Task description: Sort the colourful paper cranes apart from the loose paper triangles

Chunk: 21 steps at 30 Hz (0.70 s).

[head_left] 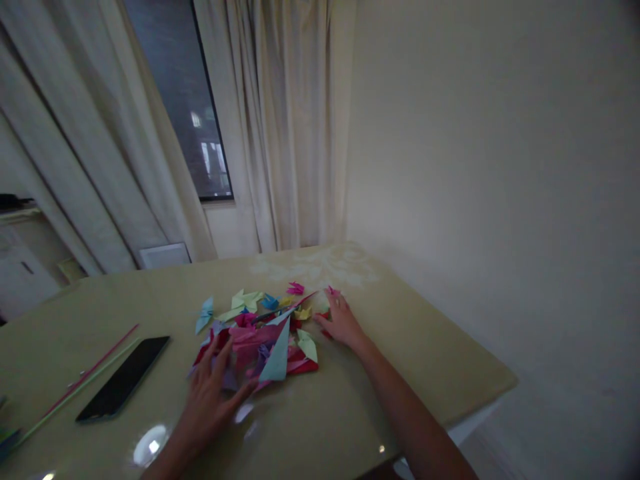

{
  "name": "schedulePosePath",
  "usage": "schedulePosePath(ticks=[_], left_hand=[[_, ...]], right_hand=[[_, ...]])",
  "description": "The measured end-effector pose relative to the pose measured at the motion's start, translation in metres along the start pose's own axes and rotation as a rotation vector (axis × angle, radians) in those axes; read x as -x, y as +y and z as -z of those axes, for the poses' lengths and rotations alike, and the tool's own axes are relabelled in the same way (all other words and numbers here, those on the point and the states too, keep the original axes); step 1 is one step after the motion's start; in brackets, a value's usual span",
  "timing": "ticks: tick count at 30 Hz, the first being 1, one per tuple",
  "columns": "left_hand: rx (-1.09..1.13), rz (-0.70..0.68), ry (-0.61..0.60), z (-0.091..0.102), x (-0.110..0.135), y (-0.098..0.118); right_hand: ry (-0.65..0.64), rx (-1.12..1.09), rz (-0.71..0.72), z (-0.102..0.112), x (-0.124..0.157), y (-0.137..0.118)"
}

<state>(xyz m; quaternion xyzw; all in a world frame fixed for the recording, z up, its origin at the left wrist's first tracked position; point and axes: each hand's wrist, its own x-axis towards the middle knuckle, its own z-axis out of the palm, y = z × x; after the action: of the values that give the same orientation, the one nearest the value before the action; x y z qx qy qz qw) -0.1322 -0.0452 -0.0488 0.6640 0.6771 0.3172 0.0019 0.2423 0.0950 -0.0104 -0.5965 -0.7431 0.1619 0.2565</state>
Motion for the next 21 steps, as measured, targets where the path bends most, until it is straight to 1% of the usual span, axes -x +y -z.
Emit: schedulePosePath(ticks=[2,4,6,8,11,13,16,18,20,21], left_hand=[[0.025,-0.087,-0.053,-0.013,-0.005,0.034],[0.029,-0.191,-0.122,-0.028,-0.012,0.066],[0.038,-0.239,-0.189,-0.043,-0.020,0.091],[0.063,-0.249,-0.218,-0.057,-0.026,0.107],[0.118,-0.258,-0.208,-0.070,-0.032,0.117],[0.155,-0.292,-0.200,-0.075,-0.032,0.117],[0.177,-0.335,-0.183,-0.080,-0.031,0.113],[0.170,-0.321,-0.156,-0.082,-0.031,0.110],[0.172,-0.290,-0.134,-0.083,-0.033,0.108],[0.180,-0.273,-0.131,-0.083,-0.035,0.108]], right_hand=[[0.062,0.066,-0.035,-0.008,-0.018,-0.016],[0.115,0.125,-0.133,-0.012,-0.036,-0.024],[0.083,0.130,-0.188,-0.015,-0.052,-0.023],[0.006,0.088,-0.131,-0.019,-0.065,-0.018],[-0.081,-0.022,0.081,-0.029,-0.080,-0.020],[-0.119,-0.107,0.188,-0.038,-0.091,-0.032],[-0.221,-0.201,0.268,-0.055,-0.108,-0.061],[-0.313,-0.228,0.304,-0.064,-0.118,-0.082],[-0.402,-0.246,0.342,-0.066,-0.123,-0.097],[-0.441,-0.256,0.361,-0.064,-0.123,-0.102]])
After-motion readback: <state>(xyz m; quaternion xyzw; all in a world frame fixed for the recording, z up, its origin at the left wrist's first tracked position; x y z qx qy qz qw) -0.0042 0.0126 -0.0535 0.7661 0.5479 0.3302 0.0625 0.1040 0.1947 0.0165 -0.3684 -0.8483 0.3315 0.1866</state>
